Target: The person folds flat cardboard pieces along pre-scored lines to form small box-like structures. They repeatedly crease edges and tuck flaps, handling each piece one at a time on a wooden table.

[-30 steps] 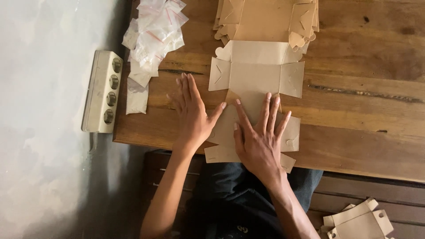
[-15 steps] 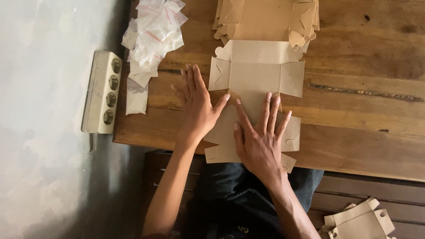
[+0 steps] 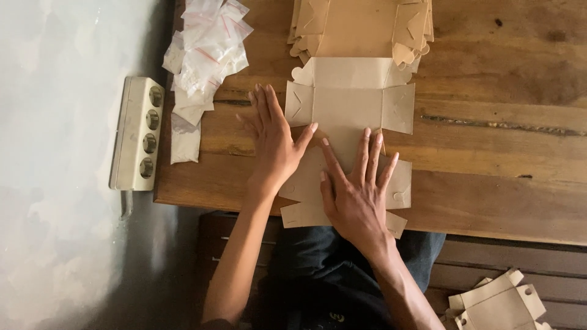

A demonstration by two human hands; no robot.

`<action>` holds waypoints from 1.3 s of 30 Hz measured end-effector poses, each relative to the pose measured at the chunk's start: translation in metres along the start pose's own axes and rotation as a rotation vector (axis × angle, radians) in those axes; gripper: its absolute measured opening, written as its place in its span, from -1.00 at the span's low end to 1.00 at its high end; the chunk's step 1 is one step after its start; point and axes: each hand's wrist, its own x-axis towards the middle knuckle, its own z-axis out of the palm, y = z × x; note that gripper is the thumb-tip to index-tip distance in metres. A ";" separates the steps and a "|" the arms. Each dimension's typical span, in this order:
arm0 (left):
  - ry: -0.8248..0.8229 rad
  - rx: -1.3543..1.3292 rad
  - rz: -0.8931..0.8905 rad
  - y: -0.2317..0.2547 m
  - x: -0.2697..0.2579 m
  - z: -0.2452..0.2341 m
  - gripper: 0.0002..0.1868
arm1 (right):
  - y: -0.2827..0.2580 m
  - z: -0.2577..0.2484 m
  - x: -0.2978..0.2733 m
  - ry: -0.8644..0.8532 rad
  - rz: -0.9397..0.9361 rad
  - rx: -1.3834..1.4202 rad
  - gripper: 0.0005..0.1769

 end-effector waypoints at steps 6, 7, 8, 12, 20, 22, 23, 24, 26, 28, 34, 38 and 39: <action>-0.033 0.002 -0.005 -0.003 -0.014 -0.006 0.14 | -0.001 -0.002 0.000 -0.005 0.002 0.006 -0.36; -0.032 0.002 -0.007 -0.002 -0.018 -0.010 0.14 | -0.001 -0.001 0.000 -0.006 0.000 0.006 -0.36; -0.038 -0.005 -0.024 -0.001 -0.022 -0.014 0.15 | -0.001 -0.001 0.000 -0.006 -0.002 0.001 -0.35; 0.001 0.008 -0.002 -0.004 -0.034 -0.016 0.13 | -0.001 -0.003 0.000 -0.013 -0.010 -0.008 -0.37; -0.011 -0.004 0.022 -0.008 -0.034 -0.016 0.17 | -0.003 -0.004 0.001 -0.012 0.004 0.006 -0.36; -0.009 -0.002 0.029 -0.014 -0.032 -0.014 0.19 | -0.003 -0.004 0.001 -0.014 0.006 0.003 -0.36; 0.000 -0.024 0.049 -0.020 -0.030 -0.012 0.20 | -0.003 -0.004 0.001 -0.017 0.003 -0.003 -0.35; 0.009 -0.047 0.070 -0.025 -0.028 -0.009 0.22 | -0.002 -0.004 0.001 -0.020 0.001 -0.009 -0.35; 0.010 -0.075 0.097 -0.027 -0.023 -0.011 0.26 | -0.002 -0.004 0.001 -0.022 0.007 -0.002 -0.35; 0.009 -0.101 0.123 -0.028 -0.018 -0.012 0.30 | -0.002 -0.004 0.001 -0.027 0.015 0.006 -0.35; -0.013 -0.107 0.123 -0.026 -0.001 -0.001 0.23 | -0.001 -0.003 0.002 -0.026 0.013 0.018 -0.36; 0.033 -0.079 0.133 -0.020 0.009 0.006 0.21 | -0.002 -0.003 0.001 -0.019 0.003 0.009 -0.35; 0.026 -0.064 0.121 -0.018 0.013 0.008 0.23 | -0.001 -0.004 0.001 -0.016 0.006 0.008 -0.35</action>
